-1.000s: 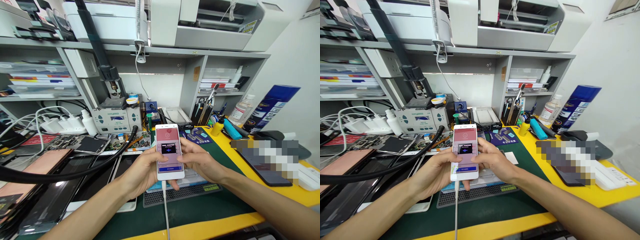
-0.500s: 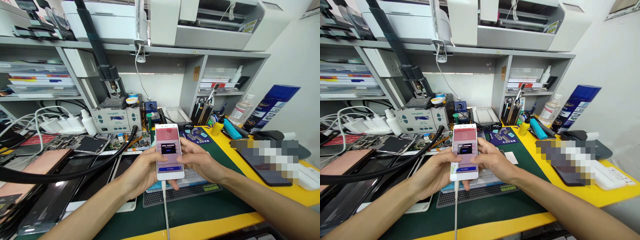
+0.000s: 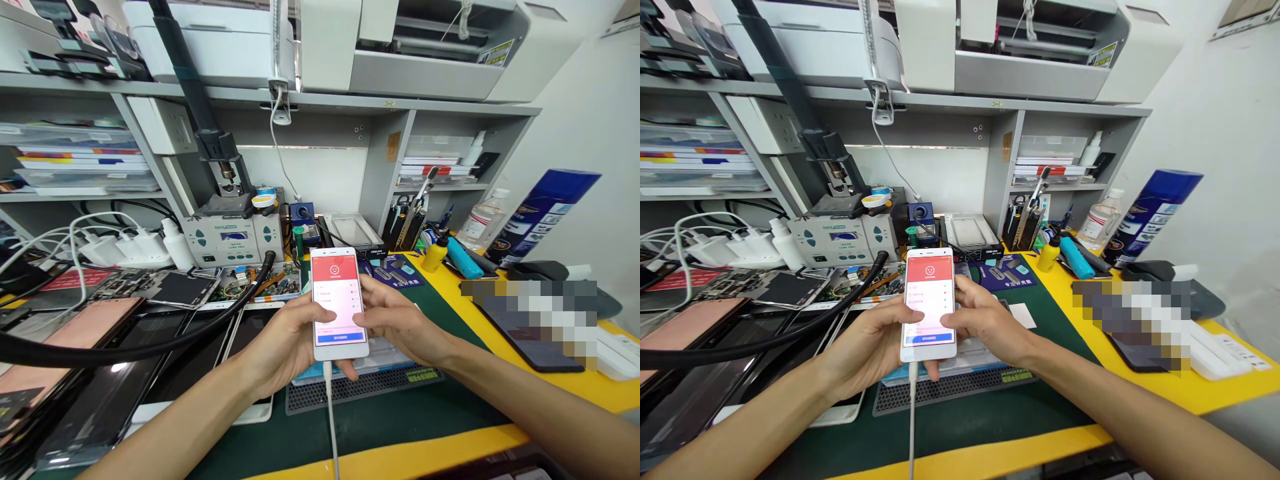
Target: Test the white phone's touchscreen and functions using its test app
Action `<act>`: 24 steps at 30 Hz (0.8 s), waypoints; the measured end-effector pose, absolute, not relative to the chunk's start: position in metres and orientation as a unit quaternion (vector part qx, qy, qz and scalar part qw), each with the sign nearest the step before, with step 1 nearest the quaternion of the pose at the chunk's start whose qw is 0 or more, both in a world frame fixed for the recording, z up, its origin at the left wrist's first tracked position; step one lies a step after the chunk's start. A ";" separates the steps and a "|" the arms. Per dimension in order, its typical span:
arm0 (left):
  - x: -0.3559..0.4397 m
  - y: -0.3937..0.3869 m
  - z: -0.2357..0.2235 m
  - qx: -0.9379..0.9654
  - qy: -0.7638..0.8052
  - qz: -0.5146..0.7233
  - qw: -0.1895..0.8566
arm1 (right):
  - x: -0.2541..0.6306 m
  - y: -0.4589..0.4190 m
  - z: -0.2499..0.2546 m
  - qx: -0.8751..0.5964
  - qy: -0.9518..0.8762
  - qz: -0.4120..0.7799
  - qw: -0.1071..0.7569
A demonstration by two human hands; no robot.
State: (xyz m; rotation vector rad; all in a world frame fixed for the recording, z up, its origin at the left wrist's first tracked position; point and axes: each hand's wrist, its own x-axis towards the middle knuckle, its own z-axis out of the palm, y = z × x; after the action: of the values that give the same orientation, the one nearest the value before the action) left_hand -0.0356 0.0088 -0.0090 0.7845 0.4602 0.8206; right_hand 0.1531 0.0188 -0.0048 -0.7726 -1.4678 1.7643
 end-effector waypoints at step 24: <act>-0.035 0.009 -0.008 0.355 0.212 0.383 0.826 | 0.153 0.017 -0.004 -0.305 -0.580 0.670 0.349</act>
State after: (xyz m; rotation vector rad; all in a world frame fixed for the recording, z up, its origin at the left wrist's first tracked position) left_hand -0.0346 0.0086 -0.0084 0.7538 0.4493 0.8132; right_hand 0.1527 0.0171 -0.0042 -0.7905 -1.5026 1.7357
